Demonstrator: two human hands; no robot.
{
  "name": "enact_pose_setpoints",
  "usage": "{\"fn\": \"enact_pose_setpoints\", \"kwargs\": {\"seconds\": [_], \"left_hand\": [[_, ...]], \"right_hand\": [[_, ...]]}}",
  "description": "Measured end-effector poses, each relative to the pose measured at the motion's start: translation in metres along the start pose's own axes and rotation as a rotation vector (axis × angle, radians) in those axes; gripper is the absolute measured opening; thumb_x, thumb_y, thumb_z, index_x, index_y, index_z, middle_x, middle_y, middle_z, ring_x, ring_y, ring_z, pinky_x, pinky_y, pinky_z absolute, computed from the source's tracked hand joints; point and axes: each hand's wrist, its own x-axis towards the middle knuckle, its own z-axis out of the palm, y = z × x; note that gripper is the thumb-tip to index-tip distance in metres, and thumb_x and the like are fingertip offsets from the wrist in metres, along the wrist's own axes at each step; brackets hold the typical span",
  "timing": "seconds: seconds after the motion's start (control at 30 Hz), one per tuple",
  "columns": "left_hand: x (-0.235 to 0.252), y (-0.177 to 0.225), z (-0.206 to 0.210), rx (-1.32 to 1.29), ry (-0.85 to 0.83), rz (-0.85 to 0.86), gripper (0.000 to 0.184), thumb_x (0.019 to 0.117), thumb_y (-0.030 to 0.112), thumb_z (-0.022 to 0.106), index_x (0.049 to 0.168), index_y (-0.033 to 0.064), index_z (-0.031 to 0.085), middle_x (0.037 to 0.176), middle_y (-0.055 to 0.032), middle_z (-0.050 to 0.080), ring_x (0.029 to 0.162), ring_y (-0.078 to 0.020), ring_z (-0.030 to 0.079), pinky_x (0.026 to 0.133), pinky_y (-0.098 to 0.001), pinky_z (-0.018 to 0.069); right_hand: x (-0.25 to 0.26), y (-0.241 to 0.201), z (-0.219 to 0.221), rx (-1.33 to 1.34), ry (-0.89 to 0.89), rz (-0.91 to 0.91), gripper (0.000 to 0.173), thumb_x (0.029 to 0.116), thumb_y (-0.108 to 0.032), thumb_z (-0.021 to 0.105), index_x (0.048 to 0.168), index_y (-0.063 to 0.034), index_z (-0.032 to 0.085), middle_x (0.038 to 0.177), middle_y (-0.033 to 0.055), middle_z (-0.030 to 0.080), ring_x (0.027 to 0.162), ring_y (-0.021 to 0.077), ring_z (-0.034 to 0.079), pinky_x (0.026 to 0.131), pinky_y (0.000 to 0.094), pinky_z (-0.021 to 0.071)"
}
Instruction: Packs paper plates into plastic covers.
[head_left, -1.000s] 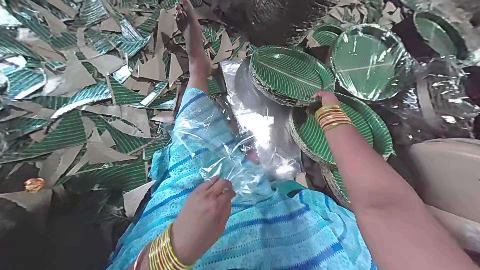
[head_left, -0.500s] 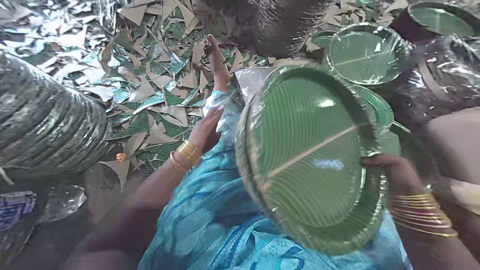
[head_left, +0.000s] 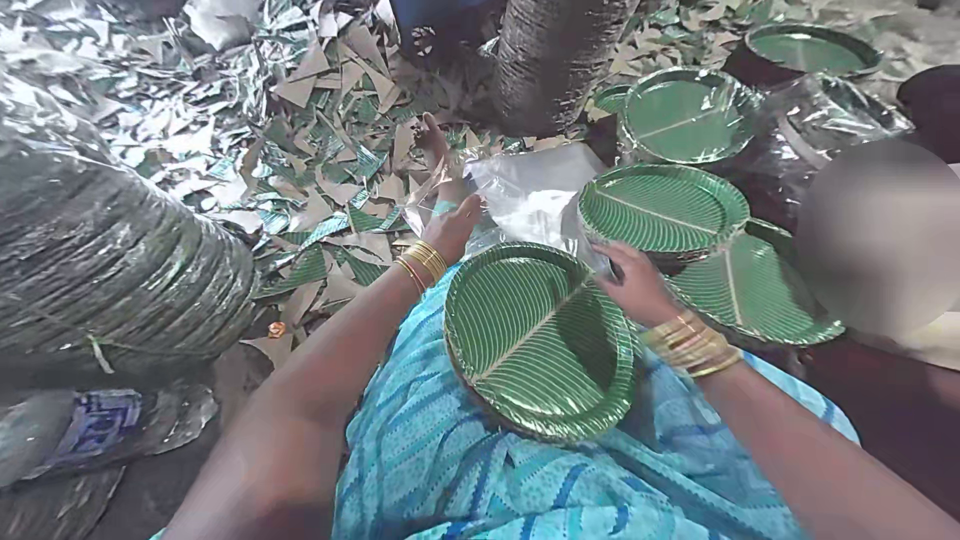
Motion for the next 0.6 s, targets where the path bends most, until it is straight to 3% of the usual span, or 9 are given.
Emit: {"fn": "enact_pose_setpoints", "kwargs": {"seconds": [0.07, 0.13, 0.23, 0.27, 0.33, 0.4, 0.43, 0.5, 0.6], "left_hand": [[-0.002, -0.001, 0.004, -0.003, -0.011, 0.019, 0.079, 0.087, -0.008, 0.068, 0.158, 0.0036, 0.035, 0.169, -0.0151, 0.023, 0.117, -0.0458, 0.064, 0.09, -0.0624, 0.0543], [-0.005, 0.0, 0.003, -0.023, -0.023, 0.03, 0.075, 0.0885, -0.008, 0.067, 0.157, 0.004, 0.037, 0.168, -0.0155, 0.025, 0.114, -0.0466, 0.065, 0.088, -0.0637, 0.054], [-0.012, -0.006, 0.01, -0.003, 0.018, 0.078, 0.067, 0.0892, -0.01, 0.062, 0.152, 0.0036, 0.045, 0.165, -0.0147, 0.033, 0.105, -0.0441, 0.069, 0.085, -0.0607, 0.0562], [-0.014, -0.01, 0.013, 0.013, 0.01, 0.097, 0.065, 0.0903, -0.011, 0.06, 0.152, 0.0038, 0.045, 0.165, -0.0144, 0.034, 0.106, -0.0429, 0.069, 0.087, -0.0589, 0.0563], [-0.02, -0.022, 0.02, 0.028, -0.009, 0.16, 0.061, 0.0913, -0.011, 0.057, 0.15, 0.0025, 0.048, 0.164, -0.0163, 0.034, 0.108, -0.0417, 0.069, 0.089, -0.0554, 0.0563], [-0.025, -0.036, 0.03, 0.008, -0.021, 0.199, 0.05, 0.0926, -0.011, 0.054, 0.141, 0.002, 0.058, 0.161, -0.0197, 0.038, 0.113, -0.0419, 0.067, 0.095, -0.0541, 0.0543], [-0.028, -0.043, 0.036, -0.012, -0.024, 0.192, 0.04, 0.0938, -0.01, 0.053, 0.131, 0.0001, 0.065, 0.157, -0.022, 0.043, 0.118, -0.0433, 0.065, 0.1, -0.0554, 0.052], [-0.028, -0.053, 0.05, -0.022, 0.023, 0.143, 0.029, 0.0955, -0.008, 0.051, 0.115, -0.0034, 0.072, 0.141, -0.0261, 0.058, 0.12, -0.0449, 0.063, 0.103, -0.0572, 0.049], [-0.019, -0.047, 0.07, 0.007, 0.174, -0.031, 0.026, 0.0961, -0.002, 0.054, 0.11, -0.0015, 0.076, 0.118, -0.0259, 0.068, 0.108, -0.045, 0.066, 0.095, -0.0608, 0.0489]], "right_hand": [[0.018, -0.037, 0.017, -0.014, 0.124, -0.297, 0.034, 0.0945, -0.016, 0.069, 0.128, -0.0098, 0.072, 0.152, 0.0271, 0.048, 0.139, 0.0462, 0.047, 0.111, 0.0629, 0.039], [0.047, -0.074, 0.041, -0.045, 0.165, -0.515, 0.03, 0.0932, -0.011, 0.067, 0.12, -0.0167, 0.078, 0.154, 0.0253, 0.047, 0.142, 0.0465, 0.043, 0.109, 0.0653, 0.0388], [0.103, -0.103, 0.068, -0.209, 0.053, -0.569, 0.03, 0.0939, -0.006, 0.065, 0.118, -0.0171, 0.079, 0.168, 0.0173, 0.029, 0.156, 0.0428, 0.02, 0.117, 0.0705, 0.0209], [0.124, -0.102, 0.074, -0.258, 0.024, -0.562, 0.03, 0.0916, -0.003, 0.067, 0.117, -0.0137, 0.079, 0.168, 0.0156, 0.029, 0.157, 0.0421, 0.019, 0.117, 0.0722, 0.018], [0.16, -0.087, 0.081, -0.277, -0.01, -0.543, 0.025, 0.089, 0.004, 0.066, 0.11, -0.0022, 0.078, 0.159, 0.0187, 0.044, 0.15, 0.0441, 0.033, 0.115, 0.0723, 0.0229], [0.187, -0.052, 0.084, -0.299, -0.002, -0.564, 0.021, 0.091, 0.008, 0.06, 0.103, 0.0038, 0.077, 0.136, 0.0263, 0.063, 0.127, 0.0475, 0.058, 0.102, 0.0672, 0.0421], [0.194, -0.033, 0.081, -0.33, -0.025, -0.572, 0.023, 0.0923, 0.009, 0.057, 0.105, 0.0041, 0.076, 0.127, 0.0278, 0.066, 0.117, 0.0481, 0.063, 0.097, 0.0645, 0.0485], [0.197, 0.005, 0.074, -0.398, -0.057, -0.58, 0.027, 0.0938, 0.011, 0.055, 0.111, 0.0038, 0.074, 0.121, 0.0292, 0.067, 0.112, 0.05, 0.064, 0.091, 0.0624, 0.0525], [0.183, 0.059, 0.074, -0.468, 0.028, -0.625, 0.024, 0.0912, 0.011, 0.059, 0.108, 0.0035, 0.075, 0.11, 0.0301, 0.069, 0.101, 0.0523, 0.067, 0.078, 0.0636, 0.0558]]}}
